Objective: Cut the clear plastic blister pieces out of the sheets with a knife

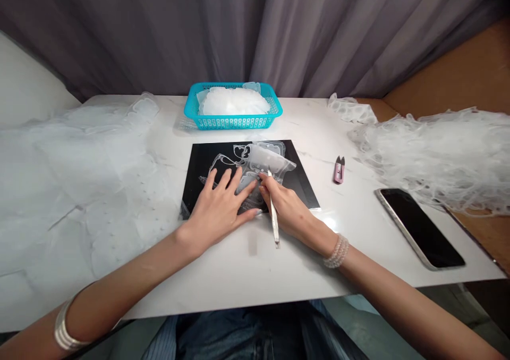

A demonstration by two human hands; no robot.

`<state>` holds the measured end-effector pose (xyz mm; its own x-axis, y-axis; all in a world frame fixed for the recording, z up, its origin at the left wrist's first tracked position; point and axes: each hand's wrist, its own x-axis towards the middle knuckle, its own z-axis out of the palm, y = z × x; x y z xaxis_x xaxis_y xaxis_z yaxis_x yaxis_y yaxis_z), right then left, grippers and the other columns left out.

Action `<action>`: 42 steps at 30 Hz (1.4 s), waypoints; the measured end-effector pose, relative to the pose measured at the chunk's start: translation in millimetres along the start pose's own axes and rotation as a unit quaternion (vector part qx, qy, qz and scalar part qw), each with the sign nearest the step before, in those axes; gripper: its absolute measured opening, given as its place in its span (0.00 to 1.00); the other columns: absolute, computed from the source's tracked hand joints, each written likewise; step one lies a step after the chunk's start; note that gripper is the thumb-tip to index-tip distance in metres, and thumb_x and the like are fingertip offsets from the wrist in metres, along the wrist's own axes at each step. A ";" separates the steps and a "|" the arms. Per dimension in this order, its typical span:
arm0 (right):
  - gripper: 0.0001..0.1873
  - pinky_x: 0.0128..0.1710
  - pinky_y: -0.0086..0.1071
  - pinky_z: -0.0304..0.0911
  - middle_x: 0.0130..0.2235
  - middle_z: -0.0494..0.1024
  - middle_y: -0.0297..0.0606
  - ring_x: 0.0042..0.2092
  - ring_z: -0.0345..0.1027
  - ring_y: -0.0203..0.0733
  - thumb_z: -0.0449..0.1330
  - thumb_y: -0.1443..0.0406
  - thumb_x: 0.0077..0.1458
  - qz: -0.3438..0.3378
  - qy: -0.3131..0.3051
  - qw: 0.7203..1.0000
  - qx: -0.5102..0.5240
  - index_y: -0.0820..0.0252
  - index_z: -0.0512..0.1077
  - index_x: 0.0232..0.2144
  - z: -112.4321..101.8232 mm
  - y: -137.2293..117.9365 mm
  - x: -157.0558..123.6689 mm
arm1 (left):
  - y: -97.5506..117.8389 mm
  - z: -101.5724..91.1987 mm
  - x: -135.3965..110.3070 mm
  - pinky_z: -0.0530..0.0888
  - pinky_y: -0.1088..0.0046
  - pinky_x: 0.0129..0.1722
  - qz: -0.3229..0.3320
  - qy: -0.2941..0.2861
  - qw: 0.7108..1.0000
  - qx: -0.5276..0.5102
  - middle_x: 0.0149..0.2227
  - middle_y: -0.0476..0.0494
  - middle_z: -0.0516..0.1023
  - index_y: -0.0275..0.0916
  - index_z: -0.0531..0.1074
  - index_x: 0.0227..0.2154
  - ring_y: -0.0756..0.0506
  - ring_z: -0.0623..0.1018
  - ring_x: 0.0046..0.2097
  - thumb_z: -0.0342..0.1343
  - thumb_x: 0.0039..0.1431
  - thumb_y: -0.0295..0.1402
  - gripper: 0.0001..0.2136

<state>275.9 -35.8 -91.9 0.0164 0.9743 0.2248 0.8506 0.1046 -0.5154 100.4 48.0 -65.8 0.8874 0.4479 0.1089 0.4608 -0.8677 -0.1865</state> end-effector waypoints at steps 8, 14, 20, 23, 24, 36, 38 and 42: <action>0.15 0.38 0.42 0.69 0.48 0.77 0.53 0.42 0.75 0.52 0.40 0.61 0.71 0.009 -0.009 1.000 -0.001 0.60 0.62 0.51 -2.5 -1.6 1.0 | -18.0 -7.6 7.9 0.56 0.44 0.64 -0.150 0.035 0.987 0.046 0.67 0.15 0.54 0.17 0.57 0.65 0.26 0.59 0.67 0.42 0.70 0.48 0.35; 0.13 0.41 0.44 0.70 0.49 0.76 0.54 0.45 0.75 0.53 0.41 0.62 0.71 -0.003 0.001 1.000 0.000 0.59 0.62 0.49 0.0 -0.4 -0.1 | -8.8 -6.9 -2.1 0.60 0.46 0.63 -0.023 0.002 1.000 0.015 0.69 0.32 0.58 0.45 0.59 0.67 0.31 0.64 0.65 0.45 0.70 0.47 0.27; 0.11 0.41 0.45 0.71 0.50 0.76 0.54 0.47 0.75 0.54 0.41 0.63 0.71 0.000 -0.006 1.000 -0.007 0.58 0.62 0.45 -1.7 -2.1 0.1 | -14.9 3.7 9.1 0.57 0.44 0.63 -0.147 0.040 0.988 0.027 0.67 0.21 0.58 0.27 0.63 0.64 0.27 0.61 0.66 0.42 0.69 0.51 0.33; 0.11 0.42 0.46 0.71 0.50 0.76 0.54 0.47 0.75 0.54 0.41 0.63 0.71 -0.004 -0.007 1.000 -0.010 0.58 0.61 0.44 -1.7 -1.9 0.6 | -15.4 1.6 11.1 0.56 0.43 0.64 -0.131 0.062 0.989 0.025 0.68 0.20 0.54 0.24 0.60 0.65 0.27 0.59 0.68 0.42 0.70 0.50 0.34; 0.11 0.42 0.46 0.71 0.50 0.76 0.54 0.47 0.75 0.54 0.41 0.63 0.71 -0.005 -0.006 1.000 -0.010 0.58 0.61 0.44 -1.5 -1.8 0.6 | -13.9 2.4 10.8 0.56 0.44 0.64 -0.092 0.053 0.994 0.015 0.69 0.25 0.55 0.30 0.59 0.66 0.28 0.59 0.68 0.42 0.70 0.49 0.32; 0.21 0.37 0.40 0.69 0.46 0.79 0.46 0.37 0.75 0.47 0.40 0.53 0.71 0.035 0.033 0.997 0.056 0.56 0.64 0.54 -17.2 -2.0 -1.1 | -16.1 -8.7 -17.6 0.55 0.48 0.67 -0.053 0.008 0.998 0.030 0.67 0.23 0.58 0.20 0.59 0.64 0.32 0.59 0.69 0.41 0.72 0.39 0.28; 0.23 0.43 0.43 0.70 0.48 0.77 0.46 0.44 0.75 0.49 0.40 0.52 0.71 0.029 0.087 0.994 0.058 0.55 0.65 0.57 -25.6 -5.1 -2.5 | -6.1 -5.4 -23.6 0.58 0.52 0.67 0.027 0.005 1.000 -0.001 0.67 0.30 0.60 0.26 0.60 0.65 0.36 0.61 0.68 0.41 0.72 0.41 0.27; 0.22 0.46 0.44 0.71 0.45 0.78 0.44 0.43 0.76 0.47 0.45 0.53 0.70 0.066 0.152 0.983 0.082 0.55 0.68 0.57 -34.9 -12.6 -9.1 | 6.5 5.4 -30.2 0.63 0.54 0.65 0.042 0.070 0.996 -0.021 0.62 0.27 0.69 0.22 0.64 0.62 0.35 0.68 0.64 0.41 0.73 0.40 0.26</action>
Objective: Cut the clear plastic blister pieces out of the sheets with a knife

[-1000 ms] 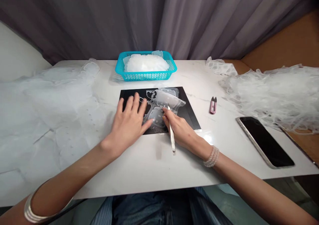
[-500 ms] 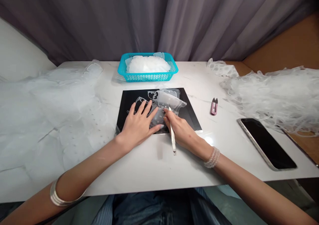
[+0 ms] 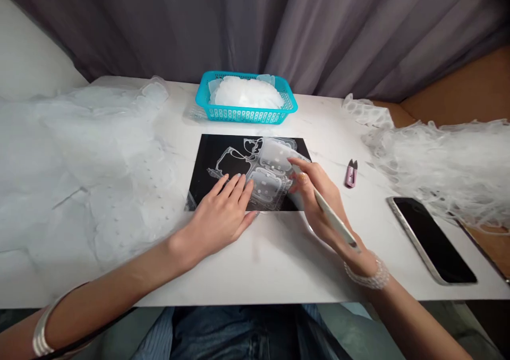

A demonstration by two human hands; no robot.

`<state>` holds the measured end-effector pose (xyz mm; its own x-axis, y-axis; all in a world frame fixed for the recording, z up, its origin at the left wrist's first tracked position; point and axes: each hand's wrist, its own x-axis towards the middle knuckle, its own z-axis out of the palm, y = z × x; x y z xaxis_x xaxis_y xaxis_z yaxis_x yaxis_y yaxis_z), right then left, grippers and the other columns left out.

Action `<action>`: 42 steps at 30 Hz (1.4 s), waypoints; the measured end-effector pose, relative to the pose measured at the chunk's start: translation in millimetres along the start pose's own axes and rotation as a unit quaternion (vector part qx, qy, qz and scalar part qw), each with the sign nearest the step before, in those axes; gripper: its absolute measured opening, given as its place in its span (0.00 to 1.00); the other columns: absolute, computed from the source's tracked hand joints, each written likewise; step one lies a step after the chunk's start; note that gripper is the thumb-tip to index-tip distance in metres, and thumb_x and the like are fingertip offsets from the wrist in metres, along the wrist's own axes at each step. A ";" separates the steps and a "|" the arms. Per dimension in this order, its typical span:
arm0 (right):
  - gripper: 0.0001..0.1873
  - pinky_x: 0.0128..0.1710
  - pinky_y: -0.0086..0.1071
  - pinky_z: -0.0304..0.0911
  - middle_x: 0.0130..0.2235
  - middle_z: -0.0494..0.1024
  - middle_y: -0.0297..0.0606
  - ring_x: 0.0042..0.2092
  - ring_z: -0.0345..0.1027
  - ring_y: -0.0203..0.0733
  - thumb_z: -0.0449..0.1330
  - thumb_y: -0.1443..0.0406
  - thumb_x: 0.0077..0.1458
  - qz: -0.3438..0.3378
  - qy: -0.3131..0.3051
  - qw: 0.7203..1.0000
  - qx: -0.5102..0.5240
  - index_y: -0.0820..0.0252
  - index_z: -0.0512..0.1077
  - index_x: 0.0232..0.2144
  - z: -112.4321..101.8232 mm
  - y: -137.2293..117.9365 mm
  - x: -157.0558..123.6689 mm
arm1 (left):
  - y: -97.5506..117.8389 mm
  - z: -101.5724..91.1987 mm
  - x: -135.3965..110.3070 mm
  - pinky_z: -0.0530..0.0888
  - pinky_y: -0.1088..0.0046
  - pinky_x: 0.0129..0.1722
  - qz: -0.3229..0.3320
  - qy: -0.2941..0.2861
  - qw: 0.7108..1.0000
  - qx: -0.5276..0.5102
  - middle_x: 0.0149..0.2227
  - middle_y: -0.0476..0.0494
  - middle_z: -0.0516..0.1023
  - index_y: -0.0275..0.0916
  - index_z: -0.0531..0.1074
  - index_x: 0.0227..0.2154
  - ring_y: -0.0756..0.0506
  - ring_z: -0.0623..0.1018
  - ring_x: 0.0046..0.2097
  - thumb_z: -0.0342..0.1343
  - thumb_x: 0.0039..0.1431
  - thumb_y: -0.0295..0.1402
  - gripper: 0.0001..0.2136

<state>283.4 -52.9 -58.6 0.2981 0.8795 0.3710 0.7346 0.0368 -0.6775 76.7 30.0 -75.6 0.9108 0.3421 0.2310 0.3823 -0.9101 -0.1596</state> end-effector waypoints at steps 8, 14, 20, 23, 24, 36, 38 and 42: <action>0.11 0.38 0.33 0.73 0.41 0.83 0.38 0.40 0.78 0.43 0.60 0.60 0.64 0.064 -0.133 0.987 0.066 0.57 0.78 0.45 -0.2 -12.9 -15.5 | 8.6 4.6 -13.5 0.71 0.59 0.58 0.061 0.079 0.994 -0.043 0.54 0.26 0.77 0.21 0.72 0.54 0.34 0.76 0.56 0.48 0.70 0.35 0.21; 0.10 0.36 0.32 0.71 0.41 0.84 0.37 0.38 0.79 0.42 0.57 0.64 0.65 0.026 -0.194 0.981 0.005 0.56 0.78 0.44 0.7 -18.9 -12.2 | 9.9 5.1 -12.2 0.72 0.58 0.56 0.037 0.039 0.995 -0.084 0.55 0.26 0.74 0.23 0.70 0.56 0.33 0.72 0.58 0.47 0.70 0.35 0.21; 0.08 0.34 0.31 0.71 0.40 0.83 0.38 0.36 0.78 0.41 0.57 0.65 0.65 -0.020 -0.193 0.980 -0.036 0.56 0.77 0.42 5.0 -20.3 -8.8 | 12.4 4.6 -15.1 0.69 0.58 0.59 0.025 0.033 0.996 -0.081 0.60 0.25 0.70 0.21 0.67 0.58 0.33 0.70 0.61 0.46 0.71 0.36 0.22; 0.08 0.31 0.30 0.69 0.38 0.83 0.39 0.33 0.77 0.40 0.57 0.64 0.66 -0.045 -0.182 0.980 -0.060 0.57 0.76 0.41 8.5 -20.8 -8.3 | 13.6 3.7 -15.7 0.67 0.57 0.60 0.028 0.024 0.996 -0.077 0.59 0.25 0.71 0.21 0.68 0.57 0.33 0.70 0.60 0.46 0.71 0.36 0.22; 0.08 0.30 0.30 0.68 0.37 0.83 0.40 0.32 0.76 0.40 0.56 0.64 0.66 -0.054 -0.181 0.980 -0.069 0.57 0.76 0.40 9.5 -20.8 -8.4 | 13.7 3.5 -15.6 0.67 0.56 0.60 0.028 0.023 0.996 -0.077 0.58 0.25 0.72 0.21 0.69 0.57 0.33 0.70 0.60 0.46 0.71 0.36 0.22; 0.15 0.36 0.37 0.72 0.37 0.78 0.46 0.39 0.76 0.47 0.45 0.72 0.67 -0.154 -0.268 0.941 -0.141 0.58 0.71 0.38 -6.7 -26.4 -15.2 | 12.1 3.0 -15.8 0.65 0.54 0.62 0.042 0.018 0.995 -0.090 0.59 0.28 0.71 0.23 0.68 0.58 0.33 0.70 0.60 0.46 0.70 0.31 0.20; 0.17 0.40 0.39 0.73 0.40 0.78 0.48 0.44 0.76 0.49 0.43 0.74 0.67 -0.177 -0.291 0.928 -0.149 0.59 0.71 0.39 -6.6 -31.4 -10.8 | 11.0 2.8 -15.7 0.65 0.54 0.62 0.051 0.023 0.994 -0.090 0.59 0.30 0.71 0.25 0.71 0.55 0.33 0.70 0.59 0.46 0.70 0.30 0.18; 0.16 0.45 0.41 0.74 0.44 0.78 0.53 0.50 0.74 0.50 0.44 0.73 0.69 -0.224 -0.255 0.930 -0.144 0.66 0.72 0.42 2.3 -29.5 -4.1 | 10.2 4.5 -16.7 0.65 0.53 0.62 0.055 0.043 0.993 -0.096 0.58 0.33 0.73 0.26 0.74 0.52 0.33 0.71 0.58 0.47 0.69 0.29 0.16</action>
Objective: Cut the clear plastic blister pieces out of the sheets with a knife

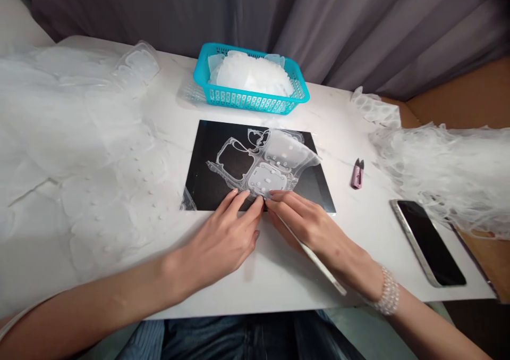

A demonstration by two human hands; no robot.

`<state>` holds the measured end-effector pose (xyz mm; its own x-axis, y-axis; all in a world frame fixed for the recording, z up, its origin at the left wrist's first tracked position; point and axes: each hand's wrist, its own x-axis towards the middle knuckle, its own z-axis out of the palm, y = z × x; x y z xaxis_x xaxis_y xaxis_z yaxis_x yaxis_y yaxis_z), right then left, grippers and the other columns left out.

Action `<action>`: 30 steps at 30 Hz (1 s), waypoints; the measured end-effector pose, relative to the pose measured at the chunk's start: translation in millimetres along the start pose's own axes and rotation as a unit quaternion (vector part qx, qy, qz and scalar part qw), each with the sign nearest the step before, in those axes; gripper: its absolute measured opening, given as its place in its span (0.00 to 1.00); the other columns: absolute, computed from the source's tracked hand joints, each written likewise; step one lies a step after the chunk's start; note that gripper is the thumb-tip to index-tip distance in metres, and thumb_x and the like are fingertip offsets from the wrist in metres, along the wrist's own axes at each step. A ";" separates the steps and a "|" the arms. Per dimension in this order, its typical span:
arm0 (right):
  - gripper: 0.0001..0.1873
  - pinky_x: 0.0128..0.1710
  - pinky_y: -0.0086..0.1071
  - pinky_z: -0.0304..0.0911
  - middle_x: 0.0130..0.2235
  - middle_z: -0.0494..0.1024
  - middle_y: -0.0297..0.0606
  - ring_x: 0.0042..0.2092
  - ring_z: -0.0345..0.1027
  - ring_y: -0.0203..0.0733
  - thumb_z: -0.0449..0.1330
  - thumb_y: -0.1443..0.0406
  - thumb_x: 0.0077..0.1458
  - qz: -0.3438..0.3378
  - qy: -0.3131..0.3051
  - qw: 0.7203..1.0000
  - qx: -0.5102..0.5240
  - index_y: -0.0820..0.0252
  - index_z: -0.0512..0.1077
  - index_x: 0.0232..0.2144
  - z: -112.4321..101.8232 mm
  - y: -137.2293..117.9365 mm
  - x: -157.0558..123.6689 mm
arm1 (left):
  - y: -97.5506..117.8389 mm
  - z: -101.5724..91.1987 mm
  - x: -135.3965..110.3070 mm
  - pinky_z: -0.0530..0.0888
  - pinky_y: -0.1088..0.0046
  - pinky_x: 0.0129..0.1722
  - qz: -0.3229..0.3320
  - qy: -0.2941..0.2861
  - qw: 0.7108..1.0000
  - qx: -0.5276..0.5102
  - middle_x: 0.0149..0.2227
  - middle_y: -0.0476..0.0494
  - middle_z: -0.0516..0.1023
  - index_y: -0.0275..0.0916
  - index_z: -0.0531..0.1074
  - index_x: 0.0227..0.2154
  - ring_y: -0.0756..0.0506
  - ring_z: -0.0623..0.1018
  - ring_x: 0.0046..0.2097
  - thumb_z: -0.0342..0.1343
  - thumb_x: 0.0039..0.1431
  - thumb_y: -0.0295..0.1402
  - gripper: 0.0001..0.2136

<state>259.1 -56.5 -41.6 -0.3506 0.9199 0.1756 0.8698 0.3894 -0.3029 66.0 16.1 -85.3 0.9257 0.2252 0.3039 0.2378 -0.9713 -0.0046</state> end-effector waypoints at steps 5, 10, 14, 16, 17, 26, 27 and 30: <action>0.12 0.52 0.47 0.72 0.52 0.77 0.57 0.57 0.71 0.54 0.50 0.70 0.68 -0.026 0.058 0.996 -0.059 0.70 0.72 0.47 18.0 16.8 2.3 | -1.1 1.8 -2.6 0.63 0.54 0.63 -0.002 0.007 1.000 -0.011 0.58 0.34 0.73 0.26 0.73 0.54 0.33 0.69 0.60 0.48 0.68 0.29 0.17; 0.18 0.52 0.54 0.71 0.53 0.76 0.63 0.61 0.66 0.61 0.47 0.72 0.68 -0.069 0.024 0.990 -0.118 0.77 0.70 0.54 30.6 19.5 0.7 | -3.4 1.4 -3.2 0.62 0.53 0.63 -0.008 0.007 0.999 -0.036 0.54 0.32 0.76 0.24 0.72 0.55 0.33 0.70 0.59 0.46 0.68 0.29 0.18; 0.20 0.56 0.53 0.69 0.54 0.76 0.58 0.62 0.65 0.56 0.47 0.73 0.67 -0.046 0.066 0.997 -0.004 0.71 0.70 0.56 23.3 16.8 0.2 | -4.7 0.3 -3.4 0.62 0.54 0.63 -0.010 0.007 0.999 -0.053 0.57 0.34 0.74 0.25 0.70 0.57 0.34 0.69 0.60 0.45 0.69 0.29 0.19; 0.20 0.57 0.50 0.69 0.55 0.77 0.49 0.60 0.69 0.50 0.48 0.72 0.67 0.041 0.134 0.983 0.114 0.61 0.72 0.55 5.9 25.7 -2.0 | -4.6 -0.7 -3.3 0.63 0.54 0.63 -0.013 -0.003 0.999 -0.053 0.61 0.34 0.71 0.26 0.67 0.60 0.35 0.68 0.61 0.44 0.69 0.31 0.21; 0.19 0.56 0.49 0.70 0.54 0.78 0.45 0.57 0.72 0.49 0.49 0.71 0.67 0.102 0.174 0.965 0.167 0.57 0.75 0.53 -5.7 35.2 -4.4 | -4.3 -1.0 -3.3 0.63 0.54 0.63 -0.012 -0.009 0.999 -0.050 0.62 0.34 0.69 0.26 0.66 0.61 0.35 0.68 0.62 0.44 0.70 0.31 0.21; 0.10 0.56 0.43 0.70 0.38 0.82 0.39 0.46 0.78 0.46 0.68 0.66 0.49 0.384 0.358 0.713 0.464 0.57 0.79 0.37 -69.1 150.7 -48.9 | -3.6 -4.9 -1.0 0.66 0.52 0.62 -0.039 -0.023 0.993 -0.106 0.61 0.34 0.71 0.26 0.67 0.60 0.34 0.68 0.60 0.43 0.69 0.29 0.21; 0.10 0.56 0.44 0.70 0.38 0.82 0.40 0.47 0.78 0.47 0.67 0.65 0.50 0.377 0.342 0.716 0.478 0.57 0.79 0.38 -67.9 143.8 -48.6 | -4.6 -9.0 1.6 0.67 0.51 0.61 -0.053 -0.035 0.989 -0.135 0.60 0.34 0.72 0.27 0.69 0.60 0.34 0.69 0.60 0.43 0.69 0.30 0.21; 0.10 0.57 0.46 0.70 0.45 0.82 0.43 0.51 0.76 0.50 0.64 0.62 0.57 0.326 0.316 0.756 0.472 0.55 0.79 0.41 -61.9 97.8 -38.6 | -10.5 -26.8 17.0 0.68 0.50 0.58 -0.135 -0.048 0.954 -0.262 0.57 0.37 0.75 0.32 0.74 0.54 0.35 0.70 0.58 0.45 0.68 0.34 0.19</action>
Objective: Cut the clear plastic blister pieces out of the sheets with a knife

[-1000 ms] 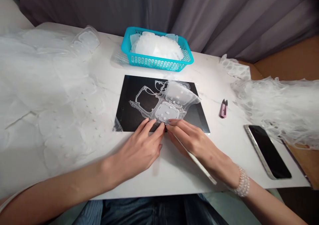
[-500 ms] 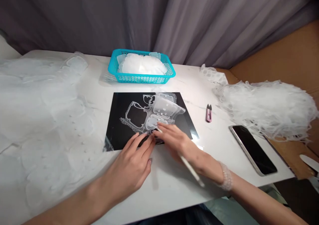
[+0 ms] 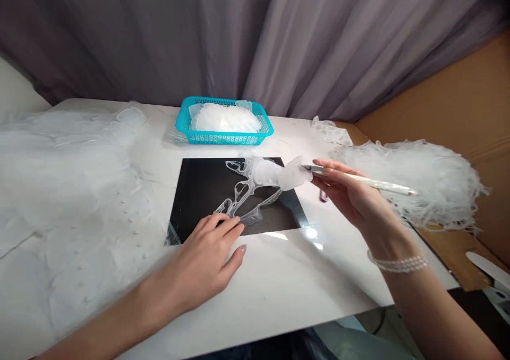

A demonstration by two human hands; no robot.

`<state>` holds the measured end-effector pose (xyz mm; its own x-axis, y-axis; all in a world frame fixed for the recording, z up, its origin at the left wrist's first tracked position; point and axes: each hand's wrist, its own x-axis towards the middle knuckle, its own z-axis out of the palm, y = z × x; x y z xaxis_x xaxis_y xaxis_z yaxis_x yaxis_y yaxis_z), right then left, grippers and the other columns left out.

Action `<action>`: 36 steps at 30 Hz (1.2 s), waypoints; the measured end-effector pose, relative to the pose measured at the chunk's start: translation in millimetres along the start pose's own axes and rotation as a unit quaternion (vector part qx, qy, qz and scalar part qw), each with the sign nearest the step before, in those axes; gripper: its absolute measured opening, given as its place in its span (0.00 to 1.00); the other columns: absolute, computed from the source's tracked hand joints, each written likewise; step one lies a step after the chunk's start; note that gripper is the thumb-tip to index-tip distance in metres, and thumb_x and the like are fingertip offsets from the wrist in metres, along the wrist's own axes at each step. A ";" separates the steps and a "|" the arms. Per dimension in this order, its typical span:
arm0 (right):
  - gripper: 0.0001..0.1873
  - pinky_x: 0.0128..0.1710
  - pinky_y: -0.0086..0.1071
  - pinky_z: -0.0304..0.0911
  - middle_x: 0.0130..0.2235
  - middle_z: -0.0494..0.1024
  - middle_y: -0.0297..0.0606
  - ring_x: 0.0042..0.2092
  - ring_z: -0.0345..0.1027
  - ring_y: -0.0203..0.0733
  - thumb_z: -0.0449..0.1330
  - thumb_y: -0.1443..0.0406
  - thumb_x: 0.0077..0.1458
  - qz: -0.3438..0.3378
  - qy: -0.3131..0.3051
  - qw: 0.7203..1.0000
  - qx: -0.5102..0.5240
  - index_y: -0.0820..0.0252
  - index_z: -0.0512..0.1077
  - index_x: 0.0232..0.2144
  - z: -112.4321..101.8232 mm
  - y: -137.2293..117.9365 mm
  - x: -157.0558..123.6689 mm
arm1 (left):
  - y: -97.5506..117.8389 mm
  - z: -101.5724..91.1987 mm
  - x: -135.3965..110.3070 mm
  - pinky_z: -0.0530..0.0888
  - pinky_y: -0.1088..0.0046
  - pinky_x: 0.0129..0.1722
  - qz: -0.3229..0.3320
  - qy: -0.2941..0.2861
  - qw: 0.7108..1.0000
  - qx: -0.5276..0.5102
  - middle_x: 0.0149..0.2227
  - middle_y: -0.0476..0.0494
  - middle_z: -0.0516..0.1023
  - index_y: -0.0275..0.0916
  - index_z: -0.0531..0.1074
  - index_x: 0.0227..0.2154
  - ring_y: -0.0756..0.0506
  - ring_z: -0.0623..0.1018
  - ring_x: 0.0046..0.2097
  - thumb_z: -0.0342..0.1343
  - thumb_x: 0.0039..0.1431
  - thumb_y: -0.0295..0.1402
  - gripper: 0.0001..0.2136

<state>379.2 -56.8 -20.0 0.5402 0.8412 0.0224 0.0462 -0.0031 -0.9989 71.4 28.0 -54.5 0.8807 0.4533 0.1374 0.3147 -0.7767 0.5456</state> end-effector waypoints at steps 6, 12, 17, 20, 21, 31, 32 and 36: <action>0.17 0.62 0.44 0.64 0.59 0.74 0.41 0.62 0.66 0.47 0.51 0.64 0.69 -0.228 -0.207 0.920 -0.244 0.54 0.75 0.54 70.7 -23.9 -62.8 | 4.8 -22.9 49.6 0.76 0.60 0.46 -0.267 0.011 0.783 -0.562 0.42 0.35 0.81 0.35 0.78 0.44 0.39 0.79 0.43 0.47 0.64 0.54 0.27; 0.37 0.56 0.48 0.68 0.53 0.79 0.47 0.56 0.72 0.53 0.37 0.44 0.68 -0.235 -0.302 0.874 -0.300 0.58 0.74 0.56 67.4 -24.4 -78.0 | -10.8 -0.9 62.9 0.75 0.73 0.41 -0.297 0.033 0.689 -0.660 0.38 0.38 0.82 0.31 0.79 0.40 0.46 0.80 0.40 0.67 0.52 0.34 0.14; 0.39 0.41 0.38 0.67 0.31 0.78 0.42 0.39 0.74 0.47 0.38 0.42 0.67 -0.012 -0.102 0.952 -0.287 0.58 0.75 0.24 50.9 -31.2 -60.2 | -10.7 0.3 54.4 0.76 0.72 0.42 -0.310 0.019 0.726 -0.614 0.36 0.39 0.82 0.31 0.80 0.40 0.46 0.81 0.38 0.66 0.52 0.30 0.12; 0.34 0.26 0.32 0.54 0.20 0.63 0.33 0.24 0.58 0.37 0.44 0.42 0.65 0.095 -0.158 0.933 -0.310 0.60 0.73 0.24 62.1 -19.8 -45.3 | -7.0 -3.5 52.4 0.75 0.72 0.41 -0.303 0.006 0.751 -0.586 0.36 0.40 0.82 0.32 0.80 0.39 0.47 0.80 0.38 0.65 0.53 0.30 0.11; 0.33 0.24 0.31 0.49 0.20 0.59 0.30 0.23 0.52 0.35 0.46 0.42 0.64 0.109 -0.173 0.932 -0.300 0.60 0.72 0.23 67.8 -13.5 -41.0 | -6.0 -4.1 52.0 0.75 0.72 0.41 -0.299 0.004 0.758 -0.579 0.36 0.40 0.82 0.33 0.80 0.39 0.47 0.80 0.38 0.65 0.53 0.31 0.11; 0.17 0.25 0.31 0.48 0.20 0.61 0.28 0.24 0.50 0.32 0.63 0.57 0.56 0.088 -0.170 0.965 -0.177 0.60 0.70 0.21 99.0 3.6 -21.9 | -1.2 1.4 53.2 0.71 0.73 0.36 -0.274 0.025 0.788 -0.551 0.30 0.45 0.79 0.34 0.81 0.35 0.50 0.76 0.33 0.66 0.54 0.37 0.11; 0.14 0.27 0.31 0.51 0.22 0.66 0.30 0.25 0.54 0.33 0.63 0.59 0.55 0.073 -0.176 0.966 -0.176 0.61 0.72 0.22 99.0 2.6 -22.2 | -0.9 1.8 53.0 0.71 0.73 0.37 -0.269 0.026 0.792 -0.547 0.30 0.45 0.80 0.35 0.81 0.36 0.49 0.77 0.34 0.66 0.54 0.37 0.11; 0.15 0.29 0.32 0.54 0.25 0.72 0.35 0.28 0.60 0.36 0.62 0.58 0.56 -0.002 -0.153 0.957 -0.247 0.62 0.73 0.23 99.3 5.7 -25.6 | -2.4 4.0 50.6 0.73 0.70 0.41 -0.212 0.033 0.831 -0.514 0.35 0.43 0.83 0.36 0.83 0.37 0.45 0.79 0.39 0.66 0.55 0.38 0.11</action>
<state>282.3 -24.6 -30.2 0.2719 0.9603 -0.0624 0.4796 -0.1915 -0.8563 116.5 51.1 -52.2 0.7350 0.6410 -0.2211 0.0934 0.2273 0.9693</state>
